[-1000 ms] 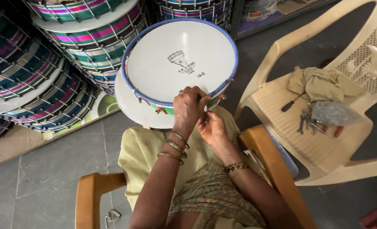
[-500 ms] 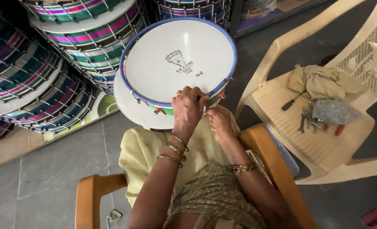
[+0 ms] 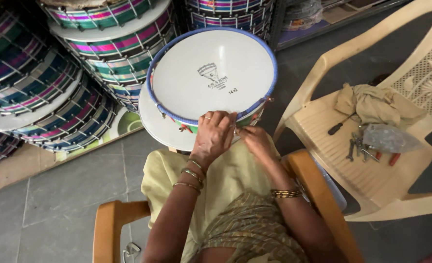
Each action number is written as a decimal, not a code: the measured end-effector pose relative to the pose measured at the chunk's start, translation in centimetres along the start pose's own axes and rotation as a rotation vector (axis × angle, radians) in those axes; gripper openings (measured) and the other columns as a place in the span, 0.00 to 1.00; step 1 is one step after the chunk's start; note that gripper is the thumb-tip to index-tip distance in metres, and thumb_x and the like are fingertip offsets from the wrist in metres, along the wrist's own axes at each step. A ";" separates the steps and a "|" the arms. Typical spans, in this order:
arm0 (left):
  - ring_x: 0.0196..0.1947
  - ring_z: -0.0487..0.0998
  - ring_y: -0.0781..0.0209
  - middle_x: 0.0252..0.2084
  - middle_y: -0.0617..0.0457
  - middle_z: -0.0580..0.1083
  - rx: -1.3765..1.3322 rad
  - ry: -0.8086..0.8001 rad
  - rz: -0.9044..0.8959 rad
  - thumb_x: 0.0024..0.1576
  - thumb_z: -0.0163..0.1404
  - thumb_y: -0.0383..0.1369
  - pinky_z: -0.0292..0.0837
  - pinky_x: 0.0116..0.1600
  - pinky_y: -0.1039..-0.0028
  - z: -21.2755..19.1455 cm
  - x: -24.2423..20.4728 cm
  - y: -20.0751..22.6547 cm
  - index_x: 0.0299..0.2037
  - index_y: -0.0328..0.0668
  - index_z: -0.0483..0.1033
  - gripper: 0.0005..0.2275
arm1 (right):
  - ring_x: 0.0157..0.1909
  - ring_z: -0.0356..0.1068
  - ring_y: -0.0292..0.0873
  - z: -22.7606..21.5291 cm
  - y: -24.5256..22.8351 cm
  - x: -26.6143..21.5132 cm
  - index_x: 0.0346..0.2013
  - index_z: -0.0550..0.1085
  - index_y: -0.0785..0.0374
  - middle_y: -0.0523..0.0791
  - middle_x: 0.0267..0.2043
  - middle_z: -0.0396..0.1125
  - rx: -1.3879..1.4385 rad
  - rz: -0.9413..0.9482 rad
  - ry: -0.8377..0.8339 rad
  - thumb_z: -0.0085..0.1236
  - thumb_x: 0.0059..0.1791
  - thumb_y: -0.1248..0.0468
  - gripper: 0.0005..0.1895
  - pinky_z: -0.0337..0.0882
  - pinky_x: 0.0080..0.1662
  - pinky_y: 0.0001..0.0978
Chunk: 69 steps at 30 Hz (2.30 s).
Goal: The person sits on a chair with a white drum on their lap and uses a small metal tool to tighten the tension rods around the drum's rim. They rotate the drum to access different sections and occasionally tap the drumhead to check the tension.
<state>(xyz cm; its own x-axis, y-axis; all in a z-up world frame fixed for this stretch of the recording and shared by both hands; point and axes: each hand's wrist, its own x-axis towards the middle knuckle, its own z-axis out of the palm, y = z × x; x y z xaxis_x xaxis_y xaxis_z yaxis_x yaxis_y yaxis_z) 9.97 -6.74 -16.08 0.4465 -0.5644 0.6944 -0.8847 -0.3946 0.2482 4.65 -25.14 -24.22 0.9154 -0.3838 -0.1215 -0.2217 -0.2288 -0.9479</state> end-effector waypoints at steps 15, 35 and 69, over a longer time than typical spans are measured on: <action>0.50 0.72 0.54 0.49 0.55 0.73 -0.013 0.023 0.015 0.57 0.55 0.30 0.65 0.55 0.62 1.3 -1.0 -1.0 0.56 0.48 0.74 0.16 | 0.33 0.76 0.48 -5.4 -13.5 -1.9 0.46 0.82 0.54 0.48 0.36 0.77 -0.947 -0.870 0.000 0.62 0.45 0.62 0.14 0.74 0.36 0.40; 0.42 0.72 0.54 0.40 0.54 0.71 0.002 0.079 0.011 0.55 0.53 0.24 0.64 0.48 0.63 2.0 -0.9 -0.8 0.52 0.49 0.77 0.15 | 0.33 0.74 0.41 -4.1 -7.5 -1.0 0.46 0.77 0.61 0.41 0.32 0.71 -1.001 -1.188 0.253 0.68 0.45 0.61 0.16 0.72 0.33 0.34; 0.33 0.77 0.48 0.29 0.50 0.74 0.029 -0.019 -0.211 0.50 0.62 0.36 0.70 0.40 0.58 1.3 3.3 1.0 0.27 0.44 0.80 0.07 | 0.37 0.75 0.51 -4.5 -8.3 -0.4 0.42 0.80 0.61 0.48 0.38 0.75 -0.591 -0.859 0.145 0.62 0.50 0.64 0.08 0.74 0.38 0.41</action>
<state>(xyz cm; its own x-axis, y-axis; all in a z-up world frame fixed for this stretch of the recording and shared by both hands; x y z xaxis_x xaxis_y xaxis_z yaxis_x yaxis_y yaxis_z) 10.73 -9.98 -14.43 0.6238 -0.4809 0.6162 -0.7676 -0.5254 0.3670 4.60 -27.07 -14.95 0.8023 0.0198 0.5966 0.3185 -0.8595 -0.3998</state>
